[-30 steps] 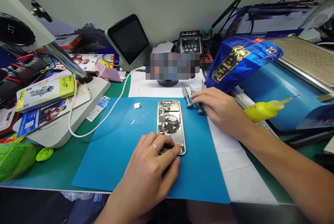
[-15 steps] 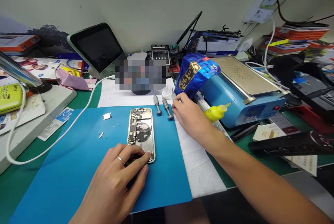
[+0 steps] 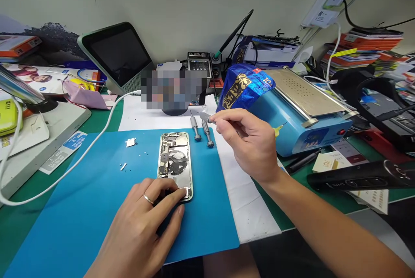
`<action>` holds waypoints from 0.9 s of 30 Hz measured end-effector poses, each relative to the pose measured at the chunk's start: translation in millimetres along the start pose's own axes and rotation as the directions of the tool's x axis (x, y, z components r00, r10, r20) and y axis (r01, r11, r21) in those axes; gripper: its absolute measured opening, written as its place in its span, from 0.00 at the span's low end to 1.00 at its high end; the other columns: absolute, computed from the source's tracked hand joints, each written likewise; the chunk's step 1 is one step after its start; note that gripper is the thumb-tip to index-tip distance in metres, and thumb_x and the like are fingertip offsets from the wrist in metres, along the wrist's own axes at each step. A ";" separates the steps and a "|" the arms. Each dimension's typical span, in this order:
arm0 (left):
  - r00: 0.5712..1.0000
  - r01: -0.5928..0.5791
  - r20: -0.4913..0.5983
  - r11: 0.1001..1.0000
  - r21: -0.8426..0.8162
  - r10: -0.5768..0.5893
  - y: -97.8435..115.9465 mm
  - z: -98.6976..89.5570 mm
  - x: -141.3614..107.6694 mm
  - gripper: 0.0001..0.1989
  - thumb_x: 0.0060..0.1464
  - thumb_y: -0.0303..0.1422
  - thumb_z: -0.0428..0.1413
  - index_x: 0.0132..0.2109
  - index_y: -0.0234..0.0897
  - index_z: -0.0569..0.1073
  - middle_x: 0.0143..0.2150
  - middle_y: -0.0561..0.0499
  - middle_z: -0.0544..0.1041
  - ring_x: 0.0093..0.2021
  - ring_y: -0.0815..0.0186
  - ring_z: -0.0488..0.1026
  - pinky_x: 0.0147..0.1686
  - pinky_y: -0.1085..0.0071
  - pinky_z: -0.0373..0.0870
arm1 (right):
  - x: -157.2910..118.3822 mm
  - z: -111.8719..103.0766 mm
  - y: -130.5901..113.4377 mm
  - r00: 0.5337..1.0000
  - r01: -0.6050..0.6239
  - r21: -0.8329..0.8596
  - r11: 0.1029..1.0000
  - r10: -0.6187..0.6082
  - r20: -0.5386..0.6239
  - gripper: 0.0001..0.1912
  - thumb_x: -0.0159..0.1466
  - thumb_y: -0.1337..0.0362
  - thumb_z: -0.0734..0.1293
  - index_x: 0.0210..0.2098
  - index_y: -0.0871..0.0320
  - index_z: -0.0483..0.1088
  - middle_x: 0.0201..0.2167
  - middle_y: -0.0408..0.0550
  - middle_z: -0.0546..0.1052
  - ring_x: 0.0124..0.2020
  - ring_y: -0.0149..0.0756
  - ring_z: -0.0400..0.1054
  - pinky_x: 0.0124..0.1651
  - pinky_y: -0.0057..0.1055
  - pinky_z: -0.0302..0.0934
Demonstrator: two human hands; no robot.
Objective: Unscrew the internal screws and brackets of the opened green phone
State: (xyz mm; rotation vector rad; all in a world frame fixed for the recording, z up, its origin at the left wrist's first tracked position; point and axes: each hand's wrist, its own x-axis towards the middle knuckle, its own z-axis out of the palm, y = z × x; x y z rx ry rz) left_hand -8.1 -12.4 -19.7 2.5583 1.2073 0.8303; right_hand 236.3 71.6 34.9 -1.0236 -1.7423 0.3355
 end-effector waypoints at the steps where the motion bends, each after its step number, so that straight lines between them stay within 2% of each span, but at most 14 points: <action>1: 1.000 -0.003 0.008 1.000 0.000 0.003 -0.3 0.2 -0.5 0.14 0.67 0.30 0.56 0.57 0.43 0.76 0.51 0.47 0.77 0.46 0.61 0.75 0.43 0.65 0.75 | 0.0 0.3 -1.3 1.000 -0.014 0.049 0.999 0.016 -0.024 0.05 0.72 0.66 0.66 0.41 0.55 0.74 0.39 0.44 0.81 0.37 0.31 0.76 0.40 0.30 0.74; 3: 1.000 -0.014 0.024 1.000 -0.002 0.014 -1.3 0.4 -1.7 0.14 0.67 0.30 0.56 0.58 0.43 0.75 0.51 0.47 0.77 0.46 0.61 0.75 0.43 0.65 0.75 | -0.1 -0.1 -2.6 0.998 -0.017 0.135 0.991 0.026 -0.065 0.04 0.72 0.67 0.66 0.40 0.54 0.74 0.37 0.42 0.81 0.32 0.30 0.75 0.36 0.29 0.73; 5: 0.999 -0.021 0.033 1.000 -0.003 0.021 -2.5 0.1 -3.2 0.14 0.67 0.30 0.56 0.58 0.43 0.74 0.51 0.47 0.77 0.46 0.60 0.74 0.44 0.64 0.75 | -0.6 -2.0 -2.8 0.993 0.030 0.197 0.980 -0.006 -0.122 0.03 0.70 0.67 0.68 0.41 0.51 0.74 0.37 0.41 0.80 0.31 0.30 0.74 0.35 0.30 0.73; 8: 0.999 -0.026 0.042 1.000 0.004 0.026 -4.2 -0.5 -4.8 0.14 0.68 0.31 0.56 0.58 0.43 0.74 0.51 0.47 0.77 0.47 0.60 0.74 0.44 0.64 0.74 | -2.5 -6.5 -3.4 0.975 0.141 0.246 0.959 -0.091 -0.204 0.02 0.69 0.62 0.71 0.42 0.47 0.76 0.39 0.41 0.80 0.34 0.32 0.74 0.36 0.33 0.74; 10: 0.999 -0.029 0.045 1.000 0.006 0.029 -4.6 -0.7 -4.7 0.14 0.67 0.31 0.57 0.58 0.43 0.74 0.52 0.47 0.77 0.48 0.60 0.73 0.45 0.65 0.74 | -3.6 -8.9 -4.9 0.969 0.184 0.270 0.945 -0.127 -0.213 0.02 0.69 0.60 0.71 0.41 0.46 0.78 0.39 0.42 0.80 0.37 0.33 0.75 0.38 0.35 0.74; 16: 0.998 -0.045 0.037 0.999 0.011 0.044 -4.1 -1.4 -4.2 0.14 0.68 0.32 0.56 0.58 0.43 0.75 0.52 0.48 0.76 0.48 0.61 0.73 0.46 0.65 0.73 | -2.8 -7.4 -8.0 0.990 0.140 0.340 0.930 -0.130 -0.053 0.06 0.69 0.61 0.72 0.35 0.54 0.78 0.32 0.44 0.79 0.36 0.33 0.76 0.38 0.32 0.74; 20: 0.998 -0.037 0.050 0.999 0.022 0.036 -5.2 -2.0 -5.7 0.14 0.68 0.33 0.56 0.59 0.42 0.74 0.53 0.48 0.76 0.49 0.61 0.72 0.47 0.65 0.72 | -3.1 -1.3 -2.8 0.987 0.146 0.326 0.934 -0.162 0.023 0.06 0.69 0.64 0.71 0.35 0.58 0.77 0.32 0.45 0.80 0.35 0.30 0.76 0.38 0.28 0.73; 24: 0.997 -0.050 0.054 0.998 0.029 0.048 -6.4 -2.0 -5.7 0.14 0.68 0.33 0.56 0.58 0.41 0.74 0.53 0.47 0.76 0.49 0.61 0.72 0.46 0.66 0.72 | -6.6 3.5 3.2 0.970 0.213 0.244 0.946 -0.236 0.067 0.05 0.68 0.65 0.72 0.36 0.59 0.77 0.32 0.45 0.80 0.37 0.29 0.76 0.42 0.28 0.73; 27: 0.997 -0.058 0.044 0.997 0.041 0.056 -6.7 -1.7 -5.3 0.14 0.69 0.32 0.56 0.59 0.42 0.74 0.52 0.48 0.76 0.48 0.61 0.73 0.46 0.66 0.73 | -9.9 4.6 6.9 0.948 0.287 0.159 0.945 -0.304 0.092 0.06 0.70 0.62 0.70 0.42 0.59 0.78 0.39 0.48 0.80 0.42 0.30 0.76 0.47 0.30 0.73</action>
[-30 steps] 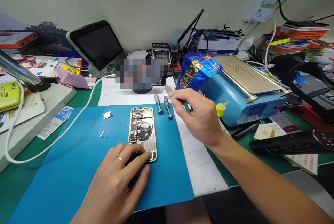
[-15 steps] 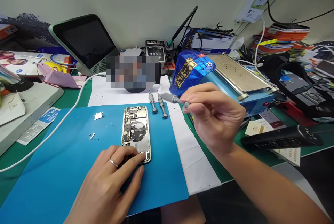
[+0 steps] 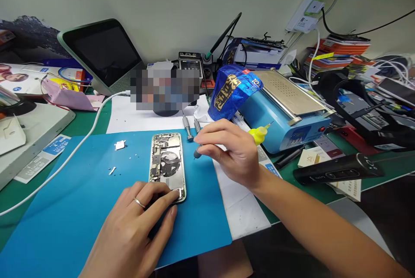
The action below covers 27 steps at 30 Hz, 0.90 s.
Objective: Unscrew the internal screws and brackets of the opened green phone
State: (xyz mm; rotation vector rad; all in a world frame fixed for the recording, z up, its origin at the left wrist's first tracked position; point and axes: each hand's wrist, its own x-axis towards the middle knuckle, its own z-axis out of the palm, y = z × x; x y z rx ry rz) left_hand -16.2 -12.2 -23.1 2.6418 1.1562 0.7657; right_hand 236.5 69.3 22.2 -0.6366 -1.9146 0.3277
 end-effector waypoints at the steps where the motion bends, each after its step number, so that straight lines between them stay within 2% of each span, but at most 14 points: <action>1: 1.000 0.000 -0.002 1.000 0.001 0.000 0.0 0.2 0.2 0.14 0.68 0.32 0.56 0.58 0.42 0.74 0.52 0.48 0.77 0.48 0.62 0.74 0.46 0.66 0.73 | -1.3 0.4 1.1 1.000 0.017 -0.027 0.999 -0.016 0.023 0.08 0.70 0.61 0.70 0.45 0.58 0.78 0.42 0.49 0.80 0.44 0.31 0.76 0.49 0.31 0.74; 7: 0.999 -0.014 -0.036 1.000 -0.013 0.013 -0.8 2.8 2.0 0.13 0.68 0.33 0.56 0.57 0.43 0.76 0.51 0.48 0.78 0.47 0.62 0.76 0.45 0.68 0.74 | -6.8 7.9 10.9 0.985 0.037 -0.120 0.992 -0.016 0.169 0.17 0.72 0.63 0.69 0.58 0.60 0.71 0.50 0.52 0.78 0.51 0.36 0.74 0.56 0.39 0.73; 10: 0.998 -0.011 -0.056 1.000 -0.013 0.011 -1.6 3.5 1.2 0.13 0.68 0.34 0.55 0.57 0.44 0.76 0.51 0.48 0.78 0.46 0.62 0.76 0.45 0.67 0.74 | -9.4 11.4 14.1 0.973 -0.011 -0.126 0.992 0.039 0.226 0.17 0.73 0.59 0.67 0.58 0.59 0.70 0.53 0.52 0.76 0.51 0.37 0.74 0.55 0.42 0.73; 15: 0.997 -0.024 -0.074 1.000 -0.019 0.023 -0.7 4.0 -2.3 0.13 0.69 0.35 0.55 0.57 0.44 0.75 0.51 0.49 0.77 0.48 0.61 0.74 0.47 0.67 0.73 | -14.8 13.0 15.8 0.948 -0.112 -0.136 0.984 0.147 0.283 0.19 0.73 0.55 0.66 0.58 0.58 0.70 0.54 0.53 0.75 0.50 0.37 0.73 0.53 0.41 0.73; 19: 0.996 0.002 -0.089 0.997 -0.072 -0.008 2.1 7.7 -2.2 0.11 0.71 0.34 0.53 0.56 0.43 0.76 0.50 0.49 0.76 0.48 0.61 0.72 0.47 0.65 0.71 | -16.2 10.7 16.8 0.933 -0.146 -0.158 0.977 0.189 0.306 0.19 0.73 0.54 0.67 0.58 0.59 0.70 0.54 0.53 0.75 0.50 0.37 0.73 0.52 0.41 0.73; 23: 0.997 0.027 -0.073 0.998 -0.056 -0.031 8.2 7.2 0.8 0.10 0.70 0.31 0.54 0.55 0.41 0.76 0.50 0.48 0.76 0.46 0.60 0.71 0.46 0.62 0.69 | -13.2 7.7 14.9 0.937 -0.127 -0.146 0.981 0.167 0.308 0.19 0.73 0.54 0.67 0.58 0.58 0.70 0.54 0.53 0.75 0.50 0.37 0.73 0.53 0.41 0.73; 27: 0.994 0.028 -0.107 1.000 0.004 -0.028 21.1 -0.8 2.0 0.12 0.69 0.27 0.54 0.56 0.39 0.75 0.48 0.47 0.78 0.44 0.59 0.72 0.44 0.60 0.68 | -12.6 8.4 14.4 0.969 -0.105 -0.117 0.988 0.128 0.213 0.19 0.73 0.56 0.66 0.60 0.58 0.69 0.54 0.53 0.75 0.49 0.36 0.74 0.51 0.39 0.74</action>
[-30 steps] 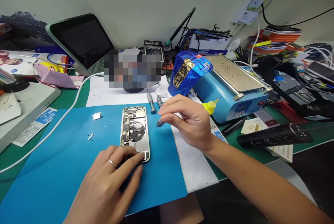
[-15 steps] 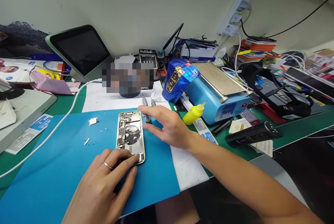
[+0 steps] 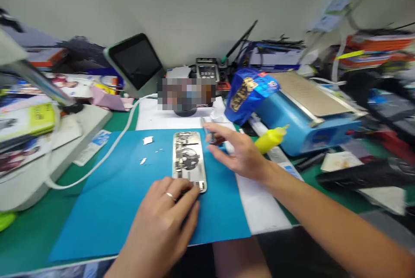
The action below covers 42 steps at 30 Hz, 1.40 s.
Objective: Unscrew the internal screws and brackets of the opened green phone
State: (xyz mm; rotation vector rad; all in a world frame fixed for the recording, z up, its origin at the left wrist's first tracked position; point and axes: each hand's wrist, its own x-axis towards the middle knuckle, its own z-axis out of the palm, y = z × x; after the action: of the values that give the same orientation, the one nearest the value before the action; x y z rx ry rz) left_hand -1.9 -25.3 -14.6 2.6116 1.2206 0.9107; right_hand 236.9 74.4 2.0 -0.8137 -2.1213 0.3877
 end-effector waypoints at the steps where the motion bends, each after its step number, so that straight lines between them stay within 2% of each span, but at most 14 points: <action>1: 1.000 -0.002 0.012 1.000 -0.009 0.003 2.8 -1.2 -0.5 0.13 0.69 0.27 0.54 0.56 0.38 0.75 0.49 0.47 0.78 0.44 0.60 0.72 0.43 0.60 0.69 | -0.5 1.0 1.6 0.999 -0.002 0.003 1.000 0.002 -0.041 0.21 0.73 0.59 0.66 0.63 0.57 0.67 0.51 0.51 0.77 0.46 0.35 0.75 0.50 0.39 0.75; 3: 1.000 0.016 0.023 1.000 -0.011 -0.016 6.7 -1.9 -2.8 0.13 0.69 0.27 0.53 0.58 0.36 0.74 0.51 0.46 0.78 0.45 0.59 0.72 0.44 0.60 0.70 | -1.8 3.4 5.9 0.993 -0.012 0.015 1.000 0.014 -0.116 0.29 0.71 0.66 0.68 0.69 0.50 0.61 0.46 0.46 0.79 0.42 0.32 0.77 0.51 0.35 0.76; 5: 0.999 0.039 0.036 0.999 0.002 -0.039 8.6 -1.6 -6.1 0.16 0.69 0.28 0.54 0.60 0.35 0.73 0.54 0.45 0.78 0.48 0.59 0.72 0.47 0.59 0.71 | -2.5 5.0 8.9 0.986 -0.007 0.028 1.000 0.011 -0.165 0.34 0.68 0.69 0.70 0.70 0.46 0.60 0.49 0.46 0.79 0.43 0.33 0.78 0.50 0.34 0.77; 8: 0.997 0.063 0.039 0.998 0.024 -0.064 9.0 -1.8 -9.7 0.18 0.69 0.28 0.55 0.63 0.35 0.72 0.58 0.45 0.76 0.53 0.57 0.70 0.52 0.58 0.70 | -1.7 5.2 8.6 0.982 0.010 0.028 1.000 -0.005 -0.187 0.36 0.66 0.71 0.71 0.70 0.43 0.60 0.55 0.46 0.78 0.44 0.34 0.78 0.49 0.33 0.78; 13: 0.996 0.078 0.044 0.995 0.063 -0.081 7.9 -4.0 -9.5 0.19 0.69 0.30 0.55 0.65 0.33 0.72 0.62 0.44 0.75 0.57 0.55 0.68 0.55 0.56 0.67 | 0.8 4.9 6.5 0.980 0.053 0.005 0.999 -0.051 -0.192 0.39 0.64 0.74 0.72 0.70 0.43 0.60 0.57 0.47 0.77 0.44 0.33 0.79 0.47 0.31 0.80; 23: 0.989 0.096 0.105 0.993 0.067 -0.102 8.6 -4.6 -8.3 0.18 0.70 0.32 0.54 0.64 0.35 0.73 0.61 0.46 0.76 0.58 0.55 0.68 0.55 0.57 0.62 | 3.0 5.2 4.6 0.980 0.077 0.006 0.997 -0.075 -0.182 0.41 0.64 0.75 0.72 0.70 0.42 0.60 0.60 0.45 0.74 0.46 0.33 0.79 0.48 0.31 0.80; 31: 0.987 0.117 0.110 0.992 0.034 -0.121 8.5 -4.5 -9.7 0.18 0.70 0.31 0.55 0.63 0.36 0.74 0.63 0.47 0.75 0.59 0.55 0.68 0.56 0.57 0.63 | 4.2 4.7 4.2 0.981 0.102 -0.004 0.995 -0.101 -0.164 0.42 0.63 0.76 0.72 0.70 0.40 0.60 0.61 0.44 0.73 0.46 0.33 0.79 0.47 0.30 0.80; 42: 0.980 0.143 0.140 0.990 0.016 -0.143 7.1 -6.2 -9.4 0.18 0.69 0.31 0.55 0.63 0.38 0.73 0.66 0.51 0.74 0.58 0.56 0.68 0.57 0.57 0.64 | -2.1 6.9 0.5 0.988 0.045 0.015 0.999 -0.042 -0.146 0.41 0.65 0.73 0.72 0.72 0.40 0.58 0.63 0.45 0.73 0.45 0.35 0.79 0.49 0.36 0.81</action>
State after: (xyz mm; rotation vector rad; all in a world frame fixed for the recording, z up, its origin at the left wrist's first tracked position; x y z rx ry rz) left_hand -5.4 -37.8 -11.5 2.5044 1.3533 0.6854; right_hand 232.7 73.5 -3.8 -0.7609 -1.9933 0.3139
